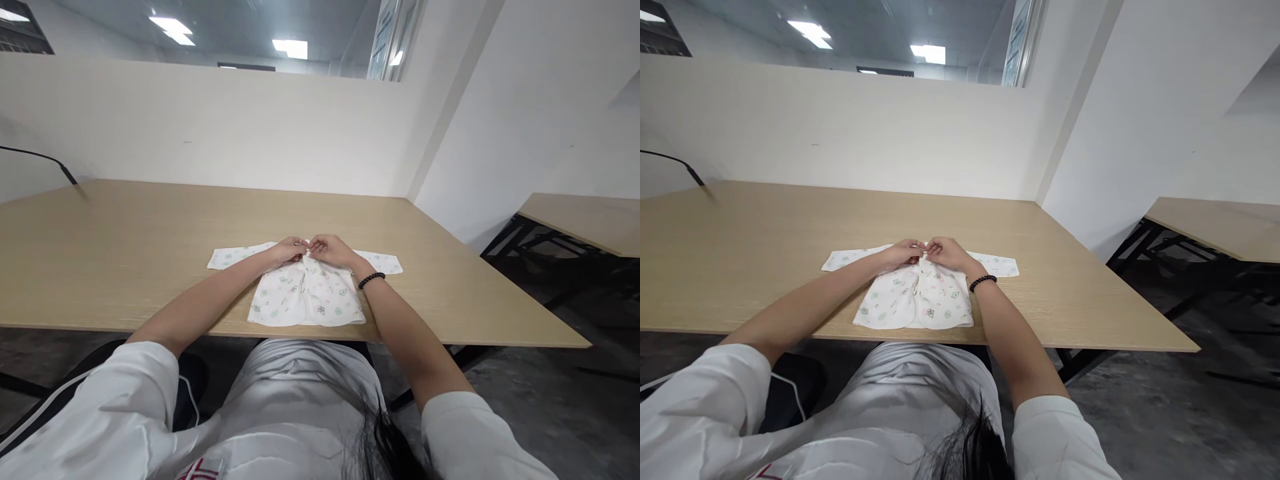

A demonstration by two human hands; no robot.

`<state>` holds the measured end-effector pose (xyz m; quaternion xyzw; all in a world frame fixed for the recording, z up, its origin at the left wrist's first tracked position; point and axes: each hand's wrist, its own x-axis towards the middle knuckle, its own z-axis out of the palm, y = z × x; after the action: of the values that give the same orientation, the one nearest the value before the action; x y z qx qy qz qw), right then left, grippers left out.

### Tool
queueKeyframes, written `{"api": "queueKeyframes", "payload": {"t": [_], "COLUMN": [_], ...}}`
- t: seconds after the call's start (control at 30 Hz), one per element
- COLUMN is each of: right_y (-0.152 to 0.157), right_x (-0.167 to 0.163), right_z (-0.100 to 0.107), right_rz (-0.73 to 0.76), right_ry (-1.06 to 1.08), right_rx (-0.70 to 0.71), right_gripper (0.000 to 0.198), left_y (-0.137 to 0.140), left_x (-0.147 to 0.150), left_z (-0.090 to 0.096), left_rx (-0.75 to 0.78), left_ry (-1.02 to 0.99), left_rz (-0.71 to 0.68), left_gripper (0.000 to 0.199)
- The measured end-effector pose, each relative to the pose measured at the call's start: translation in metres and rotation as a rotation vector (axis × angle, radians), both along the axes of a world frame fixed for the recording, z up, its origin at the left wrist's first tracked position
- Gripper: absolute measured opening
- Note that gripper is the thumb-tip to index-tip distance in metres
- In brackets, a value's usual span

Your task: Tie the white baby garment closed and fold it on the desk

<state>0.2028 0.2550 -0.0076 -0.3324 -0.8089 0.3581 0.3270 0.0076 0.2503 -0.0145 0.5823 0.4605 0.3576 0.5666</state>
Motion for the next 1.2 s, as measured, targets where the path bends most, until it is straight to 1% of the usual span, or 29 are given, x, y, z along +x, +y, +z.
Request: {"api": "queueKeyframes", "payload": {"t": [0.1,0.23,0.33,0.37,0.43,0.5,0.57,0.63,0.7,0.77,0.87,0.97,1.07,1.13,1.2], "right_y": [0.000,-0.002,-0.007,-0.010,-0.016,-0.022,-0.028,-0.030,-0.030,-0.028,-0.024,-0.023,-0.024,-0.024,-0.022], "right_x": [-0.001,-0.002,0.000,0.001,0.002,0.000,-0.005,-0.012,-0.018,-0.020,-0.017,-0.011,-0.008,-0.007,-0.005], "right_z": [-0.001,0.001,0.009,0.013,0.020,0.025,0.025,0.022,0.018,0.014,0.014,0.018,0.021,0.022,0.021], "right_rz": [-0.026,-0.162,-0.223,-0.218,-0.157,-0.044,0.054,0.079,0.050,0.028,0.049,0.116,0.156,0.173,0.192], "right_ry": [-0.005,-0.095,-0.186,-0.209,-0.256,-0.327,-0.414,-0.479,-0.508,-0.515,-0.501,-0.470,-0.437,-0.405,-0.366], "right_rx": [-0.023,0.062,0.087,0.074,0.015,-0.070,-0.130,-0.121,-0.076,-0.051,-0.071,-0.142,-0.231,-0.289,-0.350], "right_gripper": [0.024,0.026,0.026,0.027,0.031,0.039,0.048,0.056,0.059,0.057,0.048,0.039,0.031,0.027,0.025], "left_y": [0.000,-0.001,-0.005,-0.007,-0.010,-0.011,-0.010,-0.008,-0.006,-0.005,-0.005,-0.007,-0.011,-0.015,-0.019], "left_x": [-0.001,-0.004,-0.009,-0.011,-0.016,-0.020,-0.023,-0.024,-0.025,-0.025,-0.024,-0.025,-0.025,-0.025,-0.023], "left_z": [0.000,0.001,0.007,0.010,0.014,0.017,0.018,0.017,0.014,0.012,0.012,0.016,0.021,0.024,0.026], "left_rx": [0.019,0.061,0.171,0.233,0.378,0.497,0.589,0.657,0.703,0.734,0.743,0.730,0.747,0.729,0.672], "left_ry": [0.012,0.031,0.111,0.167,0.293,0.375,0.418,0.457,0.490,0.515,0.531,0.523,0.545,0.544,0.517], "left_rz": [-0.025,-0.067,-0.159,-0.205,-0.284,-0.304,-0.303,-0.297,-0.273,-0.254,-0.235,-0.188,-0.164,-0.235,-0.353], "left_gripper": [0.025,0.032,0.027,0.024,0.021,0.025,0.029,0.027,0.019,0.013,0.012,0.009,0.002,0.007,0.011]}}
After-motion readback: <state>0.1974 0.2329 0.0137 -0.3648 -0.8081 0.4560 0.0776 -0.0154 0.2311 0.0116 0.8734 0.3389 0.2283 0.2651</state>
